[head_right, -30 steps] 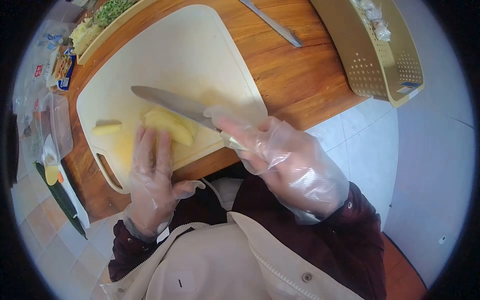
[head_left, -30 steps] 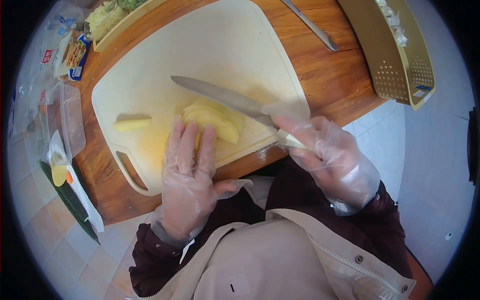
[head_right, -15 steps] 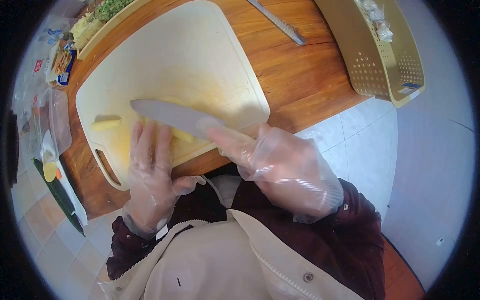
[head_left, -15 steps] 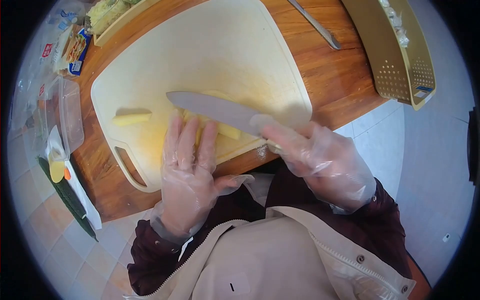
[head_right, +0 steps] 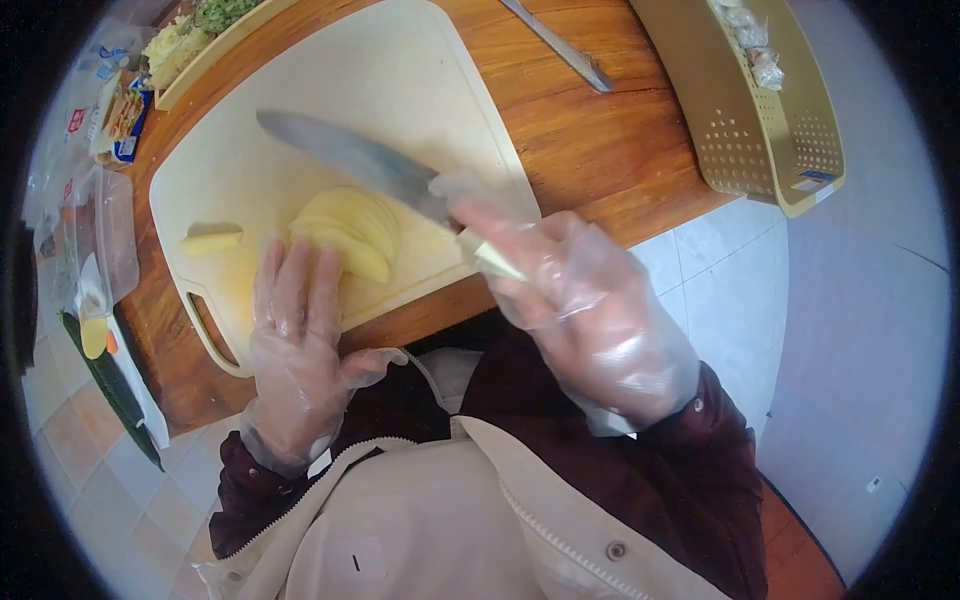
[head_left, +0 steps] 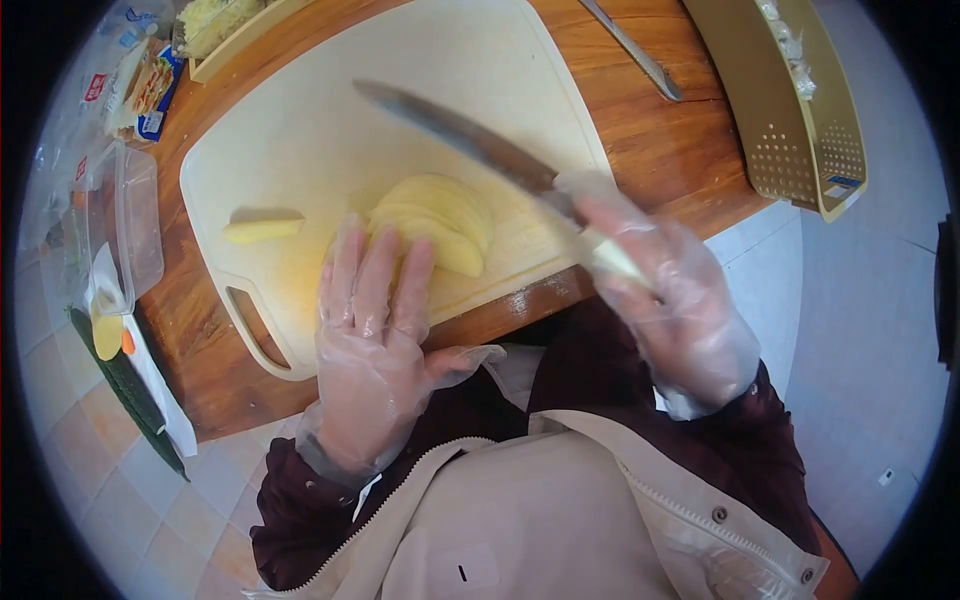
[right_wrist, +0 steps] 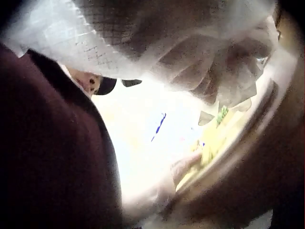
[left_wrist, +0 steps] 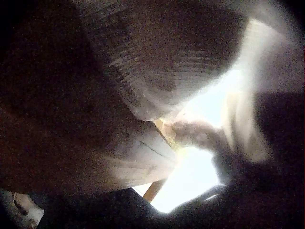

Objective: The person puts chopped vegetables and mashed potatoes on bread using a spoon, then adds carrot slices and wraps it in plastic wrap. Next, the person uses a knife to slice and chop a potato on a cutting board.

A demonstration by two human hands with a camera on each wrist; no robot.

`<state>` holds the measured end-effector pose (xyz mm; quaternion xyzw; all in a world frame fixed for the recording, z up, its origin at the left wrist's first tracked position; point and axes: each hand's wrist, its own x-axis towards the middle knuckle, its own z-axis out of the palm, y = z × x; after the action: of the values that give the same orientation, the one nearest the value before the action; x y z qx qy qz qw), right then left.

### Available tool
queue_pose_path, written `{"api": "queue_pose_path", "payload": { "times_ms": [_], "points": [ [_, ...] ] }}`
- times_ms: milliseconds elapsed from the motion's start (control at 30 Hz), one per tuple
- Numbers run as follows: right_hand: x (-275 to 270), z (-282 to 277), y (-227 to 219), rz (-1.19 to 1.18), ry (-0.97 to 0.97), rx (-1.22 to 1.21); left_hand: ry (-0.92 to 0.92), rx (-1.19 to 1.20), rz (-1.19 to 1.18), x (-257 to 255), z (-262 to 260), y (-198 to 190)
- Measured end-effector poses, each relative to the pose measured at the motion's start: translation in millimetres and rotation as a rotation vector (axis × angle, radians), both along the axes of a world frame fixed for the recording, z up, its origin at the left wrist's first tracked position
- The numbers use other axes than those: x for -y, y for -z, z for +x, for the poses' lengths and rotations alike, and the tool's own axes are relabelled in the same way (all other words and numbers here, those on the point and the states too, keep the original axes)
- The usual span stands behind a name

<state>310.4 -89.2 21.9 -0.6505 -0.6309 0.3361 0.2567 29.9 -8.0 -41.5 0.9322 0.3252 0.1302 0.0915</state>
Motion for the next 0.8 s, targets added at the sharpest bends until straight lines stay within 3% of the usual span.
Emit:
{"api": "queue_pose_path", "payload": {
  "times_ms": [67, 100, 200, 333, 433, 800],
  "points": [
    [5, 3, -8, -0.125, 0.149, -0.251, 0.029, 0.036, -0.009, -2, -1, 0],
    [6, 3, -10, -0.123, 0.153, -0.250, 0.033, 0.037, -0.007, -2, -1, -1],
    [5, -2, -16, -0.104, -0.018, -0.044, 0.042, 0.009, -0.045, -2, -1, -5],
    [12, -12, 3, -0.146, 0.052, -0.137, 0.019, -0.024, -0.014, 1, -2, -6],
    [11, -15, 4, 0.053, -0.034, 0.204, 0.015, -0.007, -0.029, 0, -5, -3],
    [9, -23, 6, 0.161, -0.055, 0.379, -0.023, 0.058, -0.059, 6, -1, -5]
  ]
}}
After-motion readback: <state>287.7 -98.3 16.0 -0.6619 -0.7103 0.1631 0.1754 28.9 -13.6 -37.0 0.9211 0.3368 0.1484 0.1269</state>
